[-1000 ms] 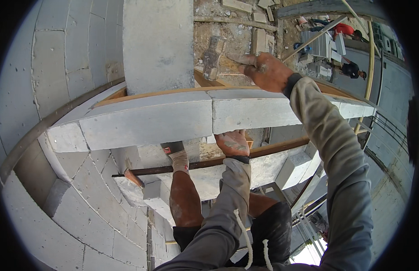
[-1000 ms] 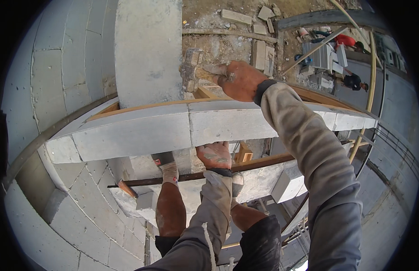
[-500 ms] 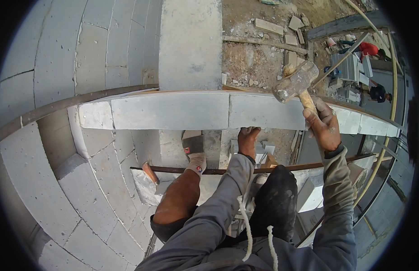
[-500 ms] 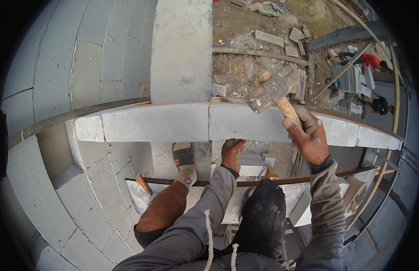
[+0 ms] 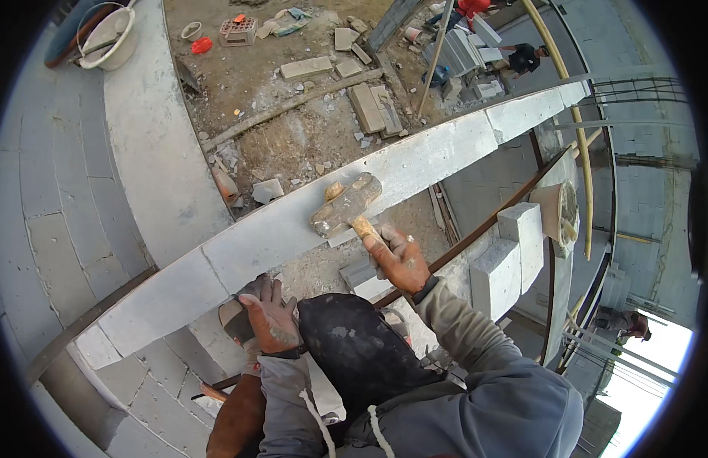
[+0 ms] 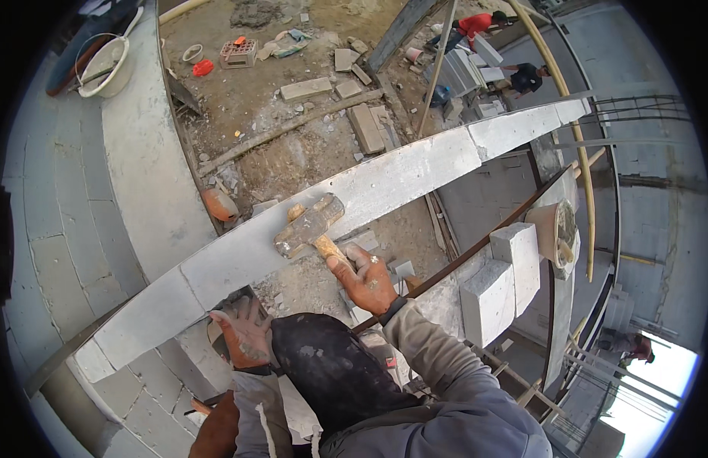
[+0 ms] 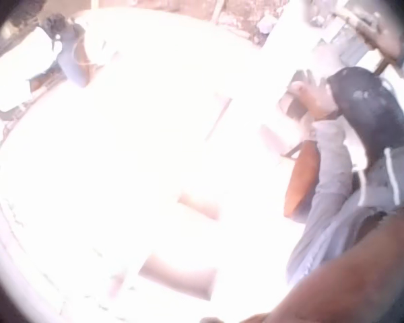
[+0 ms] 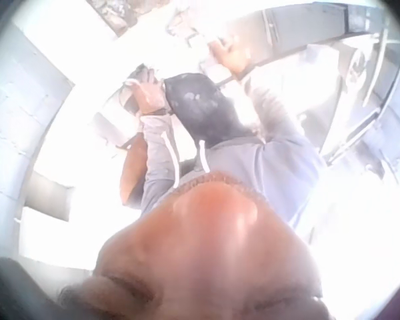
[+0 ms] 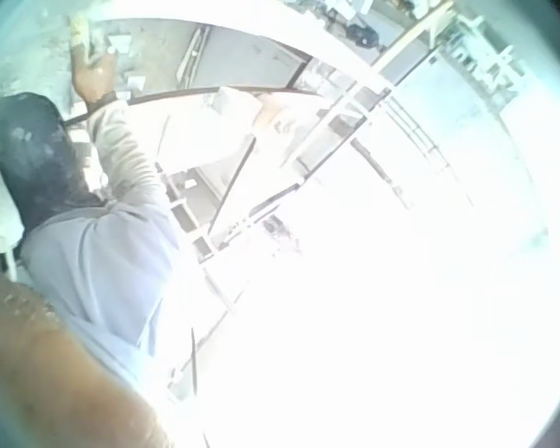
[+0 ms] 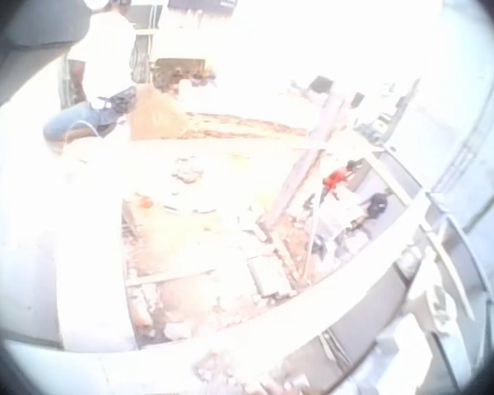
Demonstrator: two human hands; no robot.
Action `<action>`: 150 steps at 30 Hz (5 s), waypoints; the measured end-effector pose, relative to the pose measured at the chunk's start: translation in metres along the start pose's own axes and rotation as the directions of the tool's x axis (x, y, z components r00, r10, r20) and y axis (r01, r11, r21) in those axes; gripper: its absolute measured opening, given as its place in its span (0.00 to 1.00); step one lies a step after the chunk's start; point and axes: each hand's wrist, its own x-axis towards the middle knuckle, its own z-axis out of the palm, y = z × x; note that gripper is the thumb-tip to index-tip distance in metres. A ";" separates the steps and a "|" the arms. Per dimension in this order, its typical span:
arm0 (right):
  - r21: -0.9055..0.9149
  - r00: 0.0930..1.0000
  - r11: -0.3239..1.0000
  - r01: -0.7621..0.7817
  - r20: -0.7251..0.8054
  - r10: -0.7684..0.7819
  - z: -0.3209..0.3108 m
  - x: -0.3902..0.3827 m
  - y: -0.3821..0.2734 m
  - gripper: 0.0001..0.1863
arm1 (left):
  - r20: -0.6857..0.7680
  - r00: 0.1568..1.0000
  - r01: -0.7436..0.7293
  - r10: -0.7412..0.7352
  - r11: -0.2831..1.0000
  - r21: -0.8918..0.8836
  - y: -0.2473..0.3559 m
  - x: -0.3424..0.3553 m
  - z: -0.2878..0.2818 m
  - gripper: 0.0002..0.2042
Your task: The person taps concrete blocks into place on a wooden arch frame using a hammer and aligns the blocks by hand.
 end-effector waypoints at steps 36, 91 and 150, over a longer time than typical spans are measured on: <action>-0.727 0.920 0.565 0.391 0.287 -0.267 0.003 0.049 -0.063 0.23 | -0.370 0.894 -0.294 0.252 0.954 -0.060 0.032 0.027 0.029 0.29; -0.635 0.897 0.647 0.422 0.189 -0.399 -0.015 0.041 -0.039 0.21 | -0.165 0.921 -0.358 0.354 0.934 0.007 0.011 0.025 -0.007 0.38; -0.740 0.796 0.596 0.312 -0.139 -0.589 -0.136 0.070 0.013 0.40 | -0.349 0.905 -0.237 0.245 0.969 0.068 0.012 0.027 0.007 0.47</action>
